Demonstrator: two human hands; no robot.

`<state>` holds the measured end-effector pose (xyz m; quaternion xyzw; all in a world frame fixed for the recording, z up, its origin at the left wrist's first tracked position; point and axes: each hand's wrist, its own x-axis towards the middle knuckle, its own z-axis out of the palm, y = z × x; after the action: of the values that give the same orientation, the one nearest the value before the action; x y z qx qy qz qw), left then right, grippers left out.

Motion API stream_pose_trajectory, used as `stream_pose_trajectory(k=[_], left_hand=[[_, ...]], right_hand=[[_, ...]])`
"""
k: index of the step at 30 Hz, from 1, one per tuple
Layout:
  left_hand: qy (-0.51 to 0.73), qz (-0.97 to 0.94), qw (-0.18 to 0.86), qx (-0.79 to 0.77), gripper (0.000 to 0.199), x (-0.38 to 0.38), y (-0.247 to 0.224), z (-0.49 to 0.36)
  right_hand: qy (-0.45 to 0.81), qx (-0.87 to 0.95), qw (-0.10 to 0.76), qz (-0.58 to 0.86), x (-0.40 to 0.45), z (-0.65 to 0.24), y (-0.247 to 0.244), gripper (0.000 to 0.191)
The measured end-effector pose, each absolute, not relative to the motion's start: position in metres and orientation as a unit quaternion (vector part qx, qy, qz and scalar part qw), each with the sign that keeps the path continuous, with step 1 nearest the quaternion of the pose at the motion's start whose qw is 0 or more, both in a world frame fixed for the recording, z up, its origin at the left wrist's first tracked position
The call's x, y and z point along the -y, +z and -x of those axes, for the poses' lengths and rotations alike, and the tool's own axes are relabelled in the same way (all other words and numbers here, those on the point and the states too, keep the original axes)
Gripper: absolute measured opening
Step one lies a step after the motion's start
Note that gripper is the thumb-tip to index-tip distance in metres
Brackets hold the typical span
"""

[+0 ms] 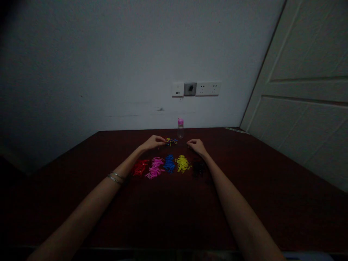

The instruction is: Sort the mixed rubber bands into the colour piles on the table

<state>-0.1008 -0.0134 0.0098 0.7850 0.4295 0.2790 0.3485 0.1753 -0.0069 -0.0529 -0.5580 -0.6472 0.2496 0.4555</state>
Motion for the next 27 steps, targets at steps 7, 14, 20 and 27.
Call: stream_pose_trajectory(k=[7, 14, 20, 27], left_hand=[[0.409, -0.633, 0.313, -0.578, 0.025, -0.018, -0.011, 0.156], [0.446, -0.594, 0.331, -0.582, 0.024, -0.023, -0.034, 0.172], [0.464, -0.590, 0.323, -0.576, 0.024, -0.021, -0.037, 0.174], [0.464, -0.594, 0.314, -0.578, 0.024, -0.019, -0.037, 0.172]], right_hand=[[0.186, 0.689, 0.404, 0.572, -0.002, -0.173, -0.050, 0.022], [0.135, 0.754, 0.359, 0.533, -0.009, -0.143, -0.046, 0.024], [0.104, 0.776, 0.327, 0.529, -0.024, -0.127, -0.042, 0.025], [0.095, 0.790, 0.257, 0.548, -0.028, -0.118, -0.038, 0.026]])
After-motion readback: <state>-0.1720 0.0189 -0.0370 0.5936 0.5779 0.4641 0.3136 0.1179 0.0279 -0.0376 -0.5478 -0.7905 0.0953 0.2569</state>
